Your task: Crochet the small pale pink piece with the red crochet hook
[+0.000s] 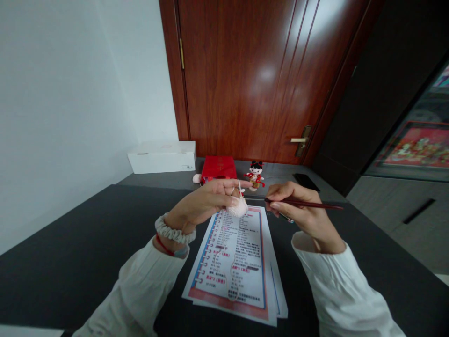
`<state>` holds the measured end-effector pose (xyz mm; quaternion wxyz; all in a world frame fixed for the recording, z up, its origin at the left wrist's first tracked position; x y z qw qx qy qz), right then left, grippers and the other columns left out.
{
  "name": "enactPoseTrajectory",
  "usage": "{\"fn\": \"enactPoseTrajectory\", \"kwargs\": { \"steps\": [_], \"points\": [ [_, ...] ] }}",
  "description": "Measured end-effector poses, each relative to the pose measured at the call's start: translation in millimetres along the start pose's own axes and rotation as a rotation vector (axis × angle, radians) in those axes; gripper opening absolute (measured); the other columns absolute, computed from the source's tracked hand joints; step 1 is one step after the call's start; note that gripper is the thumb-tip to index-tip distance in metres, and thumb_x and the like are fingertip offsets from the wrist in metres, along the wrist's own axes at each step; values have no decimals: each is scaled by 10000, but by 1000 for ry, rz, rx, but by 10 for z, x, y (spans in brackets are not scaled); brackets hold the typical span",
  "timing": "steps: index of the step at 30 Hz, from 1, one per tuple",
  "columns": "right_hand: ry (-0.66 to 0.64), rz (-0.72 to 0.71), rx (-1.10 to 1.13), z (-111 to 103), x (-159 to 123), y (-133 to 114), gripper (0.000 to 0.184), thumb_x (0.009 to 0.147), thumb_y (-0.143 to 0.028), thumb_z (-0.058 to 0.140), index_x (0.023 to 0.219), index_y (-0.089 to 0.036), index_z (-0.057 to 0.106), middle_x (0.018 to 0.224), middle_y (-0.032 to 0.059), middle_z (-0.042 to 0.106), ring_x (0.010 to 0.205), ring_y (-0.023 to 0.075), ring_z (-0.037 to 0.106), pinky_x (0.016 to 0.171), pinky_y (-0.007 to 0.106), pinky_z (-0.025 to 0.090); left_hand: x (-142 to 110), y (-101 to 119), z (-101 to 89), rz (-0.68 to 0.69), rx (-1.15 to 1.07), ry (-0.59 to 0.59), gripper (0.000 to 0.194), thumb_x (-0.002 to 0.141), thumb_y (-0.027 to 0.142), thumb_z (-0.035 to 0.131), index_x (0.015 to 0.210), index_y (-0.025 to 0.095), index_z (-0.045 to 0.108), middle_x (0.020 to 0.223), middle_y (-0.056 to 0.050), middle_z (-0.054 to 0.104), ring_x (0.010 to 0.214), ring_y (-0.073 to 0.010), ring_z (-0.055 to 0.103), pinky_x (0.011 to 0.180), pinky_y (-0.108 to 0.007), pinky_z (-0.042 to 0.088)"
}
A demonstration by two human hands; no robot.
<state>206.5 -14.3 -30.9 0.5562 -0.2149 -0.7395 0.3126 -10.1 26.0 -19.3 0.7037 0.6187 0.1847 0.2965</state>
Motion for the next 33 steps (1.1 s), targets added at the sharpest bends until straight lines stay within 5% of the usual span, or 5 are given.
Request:
{"fn": "enactPoseTrajectory", "kwargs": {
  "steps": [10, 18, 22, 33],
  "points": [
    [-41, 53, 156, -5, 7, -2, 79, 778, -166, 725, 781, -180, 647, 694, -2, 658, 554, 99, 559, 455, 213, 419, -17, -19, -45, -11, 22, -70, 453, 740, 153, 681, 1188, 123, 622, 912, -78, 658, 754, -133, 602, 655, -230, 425],
    [19, 156, 369, 71, 76, 93, 165, 778, -241, 720, 699, -172, 592, 574, -18, 636, 434, 80, 510, 392, 192, 376, -44, 45, 117, 128, 270, 170, 433, 742, 179, 690, 1166, 133, 616, 729, 16, 609, 667, -103, 564, 648, -241, 409],
    [63, 144, 262, 77, 66, 72, 115, 813, -215, 682, 739, -184, 600, 615, -21, 641, 466, 78, 511, 425, 200, 379, 7, 44, 179, 225, 380, 304, 453, 735, 162, 672, 1179, 118, 595, 692, 34, 582, 668, -108, 559, 658, -253, 421],
    [127, -16, -259, 158, 52, -73, 90, 880, -200, 596, 792, -207, 578, 680, -33, 586, 578, 92, 516, 530, 231, 398, 56, 110, 233, 314, 495, 420, 382, 776, 123, 608, 1155, 97, 573, 665, 31, 613, 664, -114, 587, 703, -266, 455]
  ]
}}
Point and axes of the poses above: each hand's wrist, its own x-axis towards the middle knuckle, its own z-axis out of the palm, y = z × x, the point moved 1 cm from there along x, towards the middle knuckle
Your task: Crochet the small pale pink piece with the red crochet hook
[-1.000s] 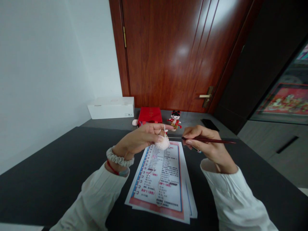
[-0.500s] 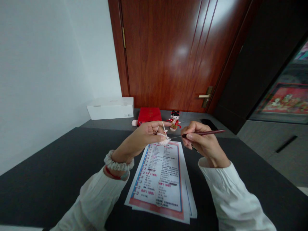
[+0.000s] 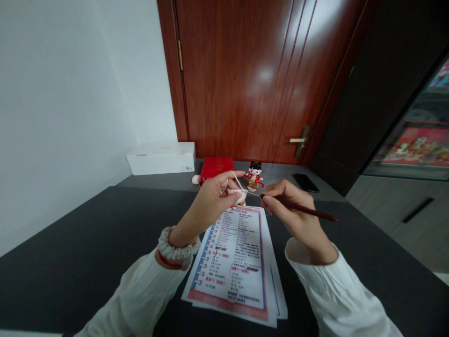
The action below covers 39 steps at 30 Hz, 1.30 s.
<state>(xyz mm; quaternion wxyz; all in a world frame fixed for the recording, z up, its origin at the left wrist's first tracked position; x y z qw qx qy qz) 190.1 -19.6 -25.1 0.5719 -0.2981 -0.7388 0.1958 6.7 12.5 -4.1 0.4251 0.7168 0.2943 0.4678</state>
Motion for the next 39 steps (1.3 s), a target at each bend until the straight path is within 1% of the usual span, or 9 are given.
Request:
{"fn": "enactPoseTrajectory", "kwargs": {
  "steps": [6, 12, 17, 21, 24, 28, 32, 36, 39],
  "points": [
    [45, -162, -259, 108, 8, -114, 102, 883, -149, 567, 810, -211, 532, 720, -19, 616, 617, 105, 582, 549, 225, 435, 28, 33, 26, 12, 30, 109, 389, 775, 123, 612, 1163, 104, 588, 671, 26, 611, 674, -122, 600, 696, -262, 472],
    [59, -309, -364, 229, 5, -114, 111, 901, -110, 529, 875, -215, 507, 780, 10, 609, 714, 136, 609, 625, 261, 487, 51, 83, 40, 36, 58, 165, 415, 774, 129, 619, 1185, 78, 587, 670, 22, 624, 664, -113, 587, 701, -262, 469],
    [-19, -471, -425, 229, 32, 4, 150, 910, -58, 491, 939, -205, 502, 806, 36, 603, 746, 154, 590, 638, 299, 498, 33, 97, 59, -10, 14, 42, 442, 766, 129, 629, 1203, 93, 577, 675, 27, 623, 663, -110, 569, 672, -258, 433],
    [-75, -631, -559, 181, 33, 97, 177, 911, -42, 488, 991, -199, 500, 846, 60, 618, 792, 170, 580, 622, 306, 488, 30, 39, 62, -128, -234, -40, 438, 736, 151, 659, 1165, 108, 582, 664, 45, 588, 625, -94, 541, 632, -241, 405],
    [-36, -689, -724, 202, 29, 104, 184, 916, -43, 477, 1005, -200, 508, 835, 61, 611, 802, 180, 564, 614, 309, 480, 44, 18, 76, -195, -396, -32, 449, 729, 175, 674, 1160, 103, 569, 676, 48, 580, 614, -82, 525, 616, -228, 391],
    [7, -594, -758, 290, 36, 39, 137, 929, -64, 453, 987, -166, 523, 811, 75, 600, 782, 186, 554, 615, 311, 475, 67, 39, 87, -138, -329, 67, 505, 751, 166, 659, 1229, 79, 524, 675, 42, 593, 629, -89, 526, 644, -237, 395],
    [-60, -449, -644, 295, 27, -35, 142, 926, -65, 439, 892, -174, 524, 780, 58, 584, 725, 168, 542, 628, 310, 471, 74, 49, 58, -72, -149, 133, 532, 756, 129, 639, 1266, 62, 506, 691, 34, 598, 674, -106, 546, 700, -257, 418],
    [-93, -414, -480, 184, 13, -82, 141, 906, -71, 488, 859, -201, 515, 781, 35, 589, 708, 153, 545, 629, 302, 464, 64, 34, 6, -19, -26, 145, 501, 761, 126, 634, 1249, 79, 533, 714, 25, 607, 707, -118, 571, 730, -268, 445],
    [-84, -320, -348, 86, 14, -91, 115, 899, -104, 524, 862, -212, 536, 765, 13, 596, 698, 144, 568, 624, 293, 461, 51, 13, -19, 20, 33, 106, 447, 775, 140, 625, 1218, 110, 567, 720, 17, 612, 705, -127, 584, 714, -270, 464]
  ]
}}
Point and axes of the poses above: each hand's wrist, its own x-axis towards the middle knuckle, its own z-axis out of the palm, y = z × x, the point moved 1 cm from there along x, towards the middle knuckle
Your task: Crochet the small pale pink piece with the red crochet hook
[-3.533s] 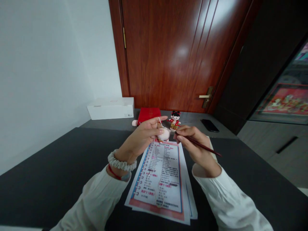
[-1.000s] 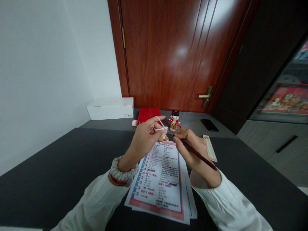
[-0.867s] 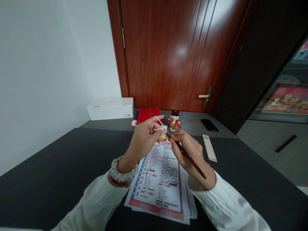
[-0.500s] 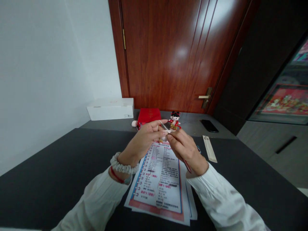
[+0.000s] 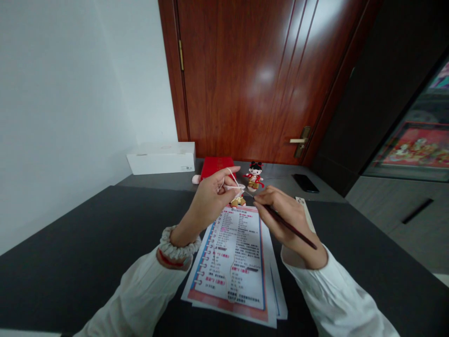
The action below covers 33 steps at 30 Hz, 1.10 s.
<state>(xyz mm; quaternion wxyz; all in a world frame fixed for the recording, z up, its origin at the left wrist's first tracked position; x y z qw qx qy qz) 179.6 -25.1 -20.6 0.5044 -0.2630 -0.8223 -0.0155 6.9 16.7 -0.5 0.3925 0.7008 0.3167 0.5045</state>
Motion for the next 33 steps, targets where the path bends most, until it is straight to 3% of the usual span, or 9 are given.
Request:
{"fn": "enactPoseTrajectory", "kwargs": {
  "steps": [7, 10, 13, 15, 18, 21, 23, 27, 33],
  "points": [
    [67, 263, 327, -88, -77, 135, 82, 865, -180, 609, 791, -206, 586, 690, -17, 604, 615, 120, 554, 558, 258, 423, -43, -71, -32, 27, 47, -114, 353, 791, 125, 606, 1143, 134, 618, 755, -10, 644, 732, -143, 633, 721, -277, 497],
    [111, 378, 587, -20, -86, 224, 106, 852, -220, 629, 767, -196, 571, 636, -32, 590, 545, 105, 522, 506, 239, 400, -70, -63, -26, 7, 4, -144, 375, 789, 138, 617, 1164, 126, 606, 755, -11, 651, 750, -146, 628, 760, -286, 482],
    [147, 398, 756, 88, -46, 245, 149, 859, -269, 614, 761, -198, 527, 592, -45, 579, 494, 101, 505, 481, 234, 403, -78, -30, 10, -30, -97, -142, 403, 774, 147, 646, 1174, 124, 595, 728, 8, 635, 756, -137, 610, 793, -290, 463],
    [177, 360, 651, 144, -14, 206, 128, 883, -268, 582, 787, -202, 528, 613, -41, 576, 525, 108, 526, 512, 244, 431, -65, -5, 51, -79, -197, -141, 442, 767, 149, 652, 1202, 130, 577, 723, 18, 625, 729, -125, 597, 760, -278, 455],
    [170, 158, 232, 200, 0, 127, 45, 900, -180, 550, 868, -213, 551, 764, 7, 620, 679, 139, 582, 643, 296, 484, -32, 23, 114, -142, -341, -103, 469, 759, 159, 662, 1216, 128, 566, 693, 34, 597, 653, -96, 551, 674, -244, 424],
    [130, -51, -125, 264, -41, 124, 142, 892, -93, 520, 952, -215, 562, 828, 56, 626, 778, 188, 576, 703, 354, 480, -13, 31, 148, -169, -412, -46, 492, 741, 154, 675, 1218, 121, 561, 677, 37, 583, 633, -90, 526, 648, -237, 400],
    [146, -117, -220, 297, -73, 163, 203, 882, -73, 521, 1018, -219, 557, 843, 69, 628, 771, 198, 565, 672, 358, 472, -15, 24, 150, -186, -441, -40, 505, 732, 150, 681, 1222, 125, 558, 690, 32, 585, 645, -94, 530, 649, -239, 397],
    [203, -129, 28, 274, -84, 207, 199, 883, -96, 537, 1014, -246, 552, 864, 37, 638, 767, 175, 588, 670, 343, 493, -30, -9, 113, -256, -525, -98, 490, 735, 155, 678, 1212, 137, 566, 732, 17, 583, 670, -101, 551, 650, -239, 412],
    [182, 187, 454, 100, -74, 230, 30, 877, -202, 606, 862, -219, 587, 779, -2, 636, 698, 137, 600, 632, 290, 484, -12, -90, 9, -299, -563, -171, 546, 718, 120, 666, 1247, 120, 533, 834, -29, 631, 722, -133, 613, 684, -262, 471]
  ]
}}
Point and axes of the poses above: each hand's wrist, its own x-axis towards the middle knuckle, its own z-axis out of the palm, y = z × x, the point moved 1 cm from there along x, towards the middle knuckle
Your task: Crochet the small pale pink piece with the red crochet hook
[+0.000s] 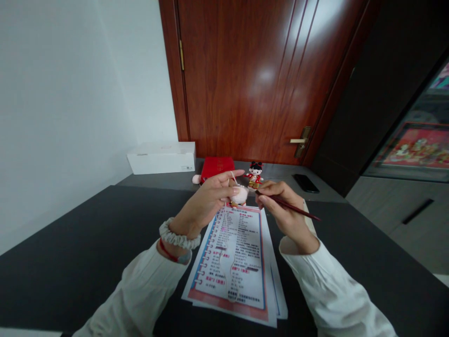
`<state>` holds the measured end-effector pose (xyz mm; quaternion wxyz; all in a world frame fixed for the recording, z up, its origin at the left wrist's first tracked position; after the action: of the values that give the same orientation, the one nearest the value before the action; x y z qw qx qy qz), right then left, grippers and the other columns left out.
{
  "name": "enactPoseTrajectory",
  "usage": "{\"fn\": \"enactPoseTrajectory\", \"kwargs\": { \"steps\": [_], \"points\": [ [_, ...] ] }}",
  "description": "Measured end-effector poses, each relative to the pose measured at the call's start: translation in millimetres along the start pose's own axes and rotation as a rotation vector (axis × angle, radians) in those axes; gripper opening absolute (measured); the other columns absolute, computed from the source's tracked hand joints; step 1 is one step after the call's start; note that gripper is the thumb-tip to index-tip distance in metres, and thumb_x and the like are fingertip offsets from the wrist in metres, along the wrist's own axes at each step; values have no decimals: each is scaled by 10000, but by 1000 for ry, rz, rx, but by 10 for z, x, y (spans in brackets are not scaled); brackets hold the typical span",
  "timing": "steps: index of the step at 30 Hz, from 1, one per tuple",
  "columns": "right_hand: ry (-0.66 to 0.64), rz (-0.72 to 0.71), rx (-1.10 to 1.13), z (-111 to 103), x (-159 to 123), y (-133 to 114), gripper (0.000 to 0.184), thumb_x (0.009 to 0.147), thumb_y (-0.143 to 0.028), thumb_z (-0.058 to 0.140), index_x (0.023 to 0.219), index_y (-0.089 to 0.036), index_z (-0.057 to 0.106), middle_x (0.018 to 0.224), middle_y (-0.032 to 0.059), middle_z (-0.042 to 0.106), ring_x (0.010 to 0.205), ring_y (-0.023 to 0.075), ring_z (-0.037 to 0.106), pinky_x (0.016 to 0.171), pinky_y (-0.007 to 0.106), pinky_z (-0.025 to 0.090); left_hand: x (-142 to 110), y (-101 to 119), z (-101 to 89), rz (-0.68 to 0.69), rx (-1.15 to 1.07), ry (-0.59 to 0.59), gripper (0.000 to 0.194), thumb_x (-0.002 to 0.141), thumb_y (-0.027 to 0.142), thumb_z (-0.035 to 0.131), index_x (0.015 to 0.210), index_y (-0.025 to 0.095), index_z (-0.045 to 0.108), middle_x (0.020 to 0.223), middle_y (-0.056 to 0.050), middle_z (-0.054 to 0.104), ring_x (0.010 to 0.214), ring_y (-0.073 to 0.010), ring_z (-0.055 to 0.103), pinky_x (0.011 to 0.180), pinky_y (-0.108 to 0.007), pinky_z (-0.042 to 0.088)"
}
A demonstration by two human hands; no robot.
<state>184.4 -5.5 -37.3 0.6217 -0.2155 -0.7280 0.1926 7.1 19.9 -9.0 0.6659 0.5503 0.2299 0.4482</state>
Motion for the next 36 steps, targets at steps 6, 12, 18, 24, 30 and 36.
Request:
{"fn": "enactPoseTrajectory", "kwargs": {
  "steps": [6, 12, 18, 24, 30, 36],
  "points": [
    [-54, 80, 74, -143, -21, 46, 55, 845, -254, 654, 855, -205, 632, 804, 24, 643, 664, 141, 581, 584, 297, 464, 14, -46, -124, -24, 42, -76, 529, 703, 129, 668, 1224, 135, 575, 871, -50, 652, 727, -132, 610, 677, -253, 455],
    [-101, 115, 87, -196, -12, -7, 57, 816, -238, 690, 835, -201, 651, 744, 13, 633, 639, 139, 568, 563, 288, 451, -21, -19, -145, -73, 101, -138, 445, 691, 156, 674, 1135, 149, 640, 765, -14, 620, 650, -108, 555, 611, -224, 410],
    [-127, 181, 204, -229, -18, -25, 78, 779, -202, 725, 781, -192, 648, 686, -9, 626, 595, 118, 551, 523, 254, 423, -47, -5, -169, -126, 102, -214, 391, 680, 146, 688, 1070, 133, 667, 730, -13, 613, 619, -104, 549, 581, -222, 385],
    [-140, 259, 435, -184, 1, 14, 91, 782, -184, 710, 755, -176, 624, 618, -23, 622, 504, 95, 521, 440, 212, 378, -56, -49, -196, -128, 116, -291, 411, 717, 176, 690, 1124, 138, 646, 792, -35, 643, 656, -118, 582, 611, -241, 409],
    [-63, 294, 457, -135, 13, 62, 113, 802, -210, 691, 744, -178, 599, 593, -34, 605, 465, 86, 492, 413, 203, 345, -99, -5, -25, 151, 372, -39, 424, 752, 134, 647, 1172, 133, 591, 711, 29, 605, 684, -108, 588, 680, -248, 442],
    [-39, 216, 178, -144, -10, -24, 44, 849, -178, 644, 826, -207, 620, 690, -31, 599, 566, 90, 508, 509, 226, 383, -70, 45, 56, 244, 544, 40, 388, 764, 123, 610, 1150, 103, 580, 692, 18, 618, 704, -129, 598, 719, -278, 461]
  ]
}}
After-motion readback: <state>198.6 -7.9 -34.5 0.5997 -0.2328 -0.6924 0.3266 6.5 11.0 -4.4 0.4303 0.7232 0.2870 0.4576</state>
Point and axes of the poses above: each hand's wrist, its own x-axis towards the middle knuckle, its own z-axis out of the palm, y = z × x, the point moved 1 cm from there along x, towards the middle knuckle
